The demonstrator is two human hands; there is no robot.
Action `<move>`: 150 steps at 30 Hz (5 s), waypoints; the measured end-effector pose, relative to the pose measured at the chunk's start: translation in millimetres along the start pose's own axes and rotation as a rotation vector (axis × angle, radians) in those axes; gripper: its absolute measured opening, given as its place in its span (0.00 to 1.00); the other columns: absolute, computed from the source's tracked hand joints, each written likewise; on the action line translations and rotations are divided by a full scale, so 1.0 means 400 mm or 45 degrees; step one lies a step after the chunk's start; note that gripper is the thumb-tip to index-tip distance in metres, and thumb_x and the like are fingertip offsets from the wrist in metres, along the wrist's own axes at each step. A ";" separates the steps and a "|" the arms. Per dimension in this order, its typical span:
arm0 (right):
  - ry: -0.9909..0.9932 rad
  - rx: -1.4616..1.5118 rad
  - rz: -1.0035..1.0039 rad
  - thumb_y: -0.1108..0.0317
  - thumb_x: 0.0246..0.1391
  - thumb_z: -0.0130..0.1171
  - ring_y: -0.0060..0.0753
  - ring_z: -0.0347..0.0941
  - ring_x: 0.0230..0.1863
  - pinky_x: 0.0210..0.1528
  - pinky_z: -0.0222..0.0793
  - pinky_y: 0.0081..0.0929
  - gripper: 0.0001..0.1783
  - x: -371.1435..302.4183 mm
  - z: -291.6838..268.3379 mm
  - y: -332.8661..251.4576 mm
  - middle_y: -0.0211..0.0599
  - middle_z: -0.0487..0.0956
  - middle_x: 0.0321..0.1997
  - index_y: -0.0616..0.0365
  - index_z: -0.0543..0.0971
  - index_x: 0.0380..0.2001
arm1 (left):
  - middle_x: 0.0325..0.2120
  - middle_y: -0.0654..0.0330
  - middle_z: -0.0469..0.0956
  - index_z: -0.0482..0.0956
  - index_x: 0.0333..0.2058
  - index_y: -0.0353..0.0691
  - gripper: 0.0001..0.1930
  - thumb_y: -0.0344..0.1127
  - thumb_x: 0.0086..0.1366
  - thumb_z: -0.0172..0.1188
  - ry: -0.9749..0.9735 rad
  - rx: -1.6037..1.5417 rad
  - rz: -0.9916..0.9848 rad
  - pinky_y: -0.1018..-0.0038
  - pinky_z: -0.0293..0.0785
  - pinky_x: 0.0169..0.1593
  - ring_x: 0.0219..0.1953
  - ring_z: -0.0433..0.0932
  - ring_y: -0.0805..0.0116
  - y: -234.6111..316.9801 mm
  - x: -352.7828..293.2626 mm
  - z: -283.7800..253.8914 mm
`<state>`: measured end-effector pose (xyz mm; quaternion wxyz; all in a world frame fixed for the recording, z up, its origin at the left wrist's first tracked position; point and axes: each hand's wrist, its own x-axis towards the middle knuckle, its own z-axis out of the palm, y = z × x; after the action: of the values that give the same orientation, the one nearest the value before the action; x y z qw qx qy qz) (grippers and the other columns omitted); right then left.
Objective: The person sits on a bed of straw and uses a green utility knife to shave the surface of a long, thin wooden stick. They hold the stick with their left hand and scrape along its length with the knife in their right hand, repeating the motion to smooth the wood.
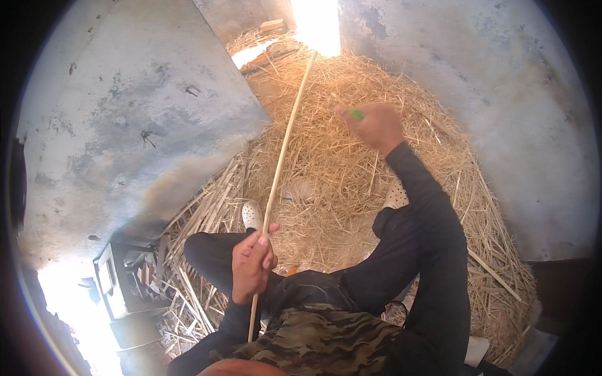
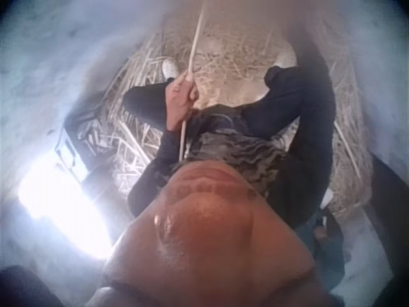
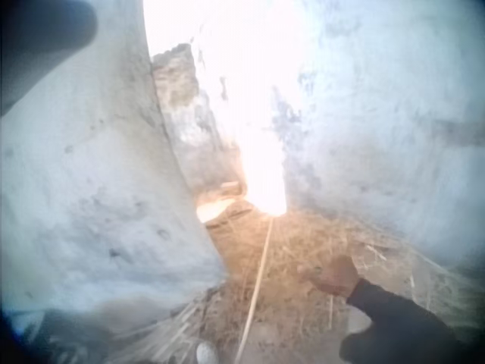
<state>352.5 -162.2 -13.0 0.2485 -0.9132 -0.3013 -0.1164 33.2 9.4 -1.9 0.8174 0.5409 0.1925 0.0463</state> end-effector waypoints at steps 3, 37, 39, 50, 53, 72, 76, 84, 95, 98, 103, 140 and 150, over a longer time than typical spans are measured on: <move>-0.055 0.176 -0.437 0.27 0.48 0.51 0.30 0.66 0.10 0.14 0.59 0.32 0.35 -0.129 0.027 -0.182 0.31 0.69 0.08 0.49 0.75 0.11 | 0.14 0.72 0.60 0.69 0.55 0.28 0.18 0.34 0.72 0.46 -0.003 -0.035 -0.002 0.86 0.54 0.22 0.17 0.57 0.85 0.017 0.042 0.018; 0.067 0.192 -0.507 0.26 0.54 0.41 0.21 0.51 0.05 0.09 0.49 0.27 0.39 -0.110 0.113 -0.158 0.21 0.59 0.04 0.47 0.76 0.11 | 0.12 0.72 0.59 0.70 0.53 0.33 0.17 0.37 0.73 0.44 -0.114 0.041 -0.127 0.86 0.51 0.15 0.12 0.56 0.85 -0.001 -0.025 0.006; 0.095 0.173 -0.206 0.26 0.54 0.40 0.22 0.50 0.05 0.09 0.48 0.27 0.40 -0.032 0.110 -0.079 0.21 0.60 0.04 0.48 0.74 0.09 | 0.12 0.72 0.59 0.71 0.52 0.33 0.17 0.37 0.73 0.43 -0.144 0.091 -0.177 0.86 0.52 0.14 0.12 0.57 0.84 0.001 -0.041 0.017; 0.110 0.093 0.379 0.23 0.52 0.37 0.22 0.48 0.11 0.15 0.42 0.28 0.41 0.077 0.050 0.187 0.21 0.55 0.09 0.48 0.60 0.06 | 0.12 0.69 0.60 0.70 0.50 0.28 0.18 0.38 0.73 0.43 -0.079 -0.151 -0.231 0.84 0.55 0.20 0.12 0.55 0.83 -0.031 -0.082 -0.037; -0.027 0.245 -0.061 0.23 0.50 0.41 0.25 0.53 0.10 0.14 0.46 0.30 0.40 -0.024 0.058 -0.042 0.23 0.59 0.07 0.48 0.71 0.08 | 0.11 0.69 0.61 0.71 0.49 0.28 0.18 0.38 0.73 0.42 -0.064 -0.057 -0.163 0.85 0.55 0.19 0.10 0.54 0.83 -0.003 -0.029 -0.026; 0.133 0.159 -0.721 0.23 0.32 0.60 0.34 0.64 0.10 0.16 0.56 0.34 0.40 -0.098 0.066 -0.224 0.30 0.62 0.07 0.49 0.61 0.06 | 0.08 0.69 0.57 0.69 0.40 0.31 0.17 0.41 0.74 0.39 -0.089 -0.259 -0.110 0.80 0.52 0.18 0.08 0.49 0.81 0.028 0.053 0.021; 0.205 0.108 -0.745 0.23 0.34 0.59 0.35 0.64 0.10 0.16 0.56 0.34 0.39 -0.076 0.057 -0.225 0.30 0.63 0.07 0.49 0.62 0.06 | 0.08 0.70 0.57 0.69 0.40 0.31 0.17 0.41 0.74 0.40 -0.106 -0.267 -0.063 0.80 0.52 0.18 0.09 0.50 0.81 0.037 0.053 0.022; 0.228 0.139 -0.657 0.23 0.42 0.52 0.33 0.60 0.07 0.11 0.54 0.31 0.39 -0.048 0.068 -0.179 0.29 0.61 0.05 0.48 0.63 0.06 | 0.08 0.69 0.56 0.69 0.40 0.31 0.17 0.42 0.75 0.39 -0.111 -0.282 -0.193 0.81 0.52 0.16 0.08 0.50 0.81 0.010 0.018 0.006; 0.317 -0.015 -0.616 0.20 0.47 0.41 0.18 0.53 0.06 0.09 0.48 0.23 0.40 -0.003 0.078 -0.108 0.18 0.60 0.04 0.45 0.69 0.07 | 0.09 0.70 0.58 0.69 0.41 0.31 0.17 0.42 0.74 0.40 -0.143 -0.216 -0.168 0.81 0.54 0.19 0.11 0.52 0.82 -0.003 -0.012 0.010; 0.313 -0.142 -0.399 0.21 0.49 0.38 0.19 0.53 0.06 0.09 0.48 0.24 0.41 0.034 0.099 -0.050 0.18 0.61 0.05 0.46 0.69 0.07 | 0.10 0.69 0.58 0.70 0.41 0.31 0.17 0.42 0.74 0.41 -0.194 -0.215 -0.216 0.81 0.54 0.20 0.12 0.53 0.82 -0.009 -0.024 0.009; 0.503 -0.136 0.083 0.23 0.52 0.37 0.20 0.54 0.08 0.10 0.47 0.26 0.40 0.117 0.034 0.149 0.19 0.60 0.07 0.46 0.78 0.13 | 0.10 0.69 0.59 0.71 0.41 0.31 0.17 0.41 0.74 0.41 -0.258 -0.121 -0.316 0.81 0.55 0.21 0.12 0.54 0.82 -0.042 -0.110 -0.006; 0.287 0.042 -0.219 0.24 0.50 0.43 0.19 0.52 0.05 0.09 0.48 0.25 0.39 0.015 0.069 -0.040 0.20 0.60 0.04 0.47 0.79 0.13 | 0.09 0.70 0.59 0.71 0.42 0.31 0.16 0.40 0.74 0.41 -0.235 -0.029 -0.165 0.83 0.54 0.19 0.11 0.53 0.83 0.018 -0.030 0.032; 0.579 -0.168 -0.025 0.25 0.52 0.40 0.24 0.56 0.08 0.11 0.51 0.28 0.40 0.101 0.016 0.188 0.24 0.61 0.06 0.49 0.71 0.09 | 0.10 0.70 0.59 0.72 0.40 0.32 0.16 0.41 0.74 0.42 -0.295 -0.048 -0.346 0.83 0.55 0.21 0.12 0.54 0.83 -0.025 -0.094 0.007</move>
<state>430.7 -191.3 -32.7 0.2484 -0.8749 -0.2380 -0.3409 -1.8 -8.0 -0.2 0.8428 0.4962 0.1674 -0.1238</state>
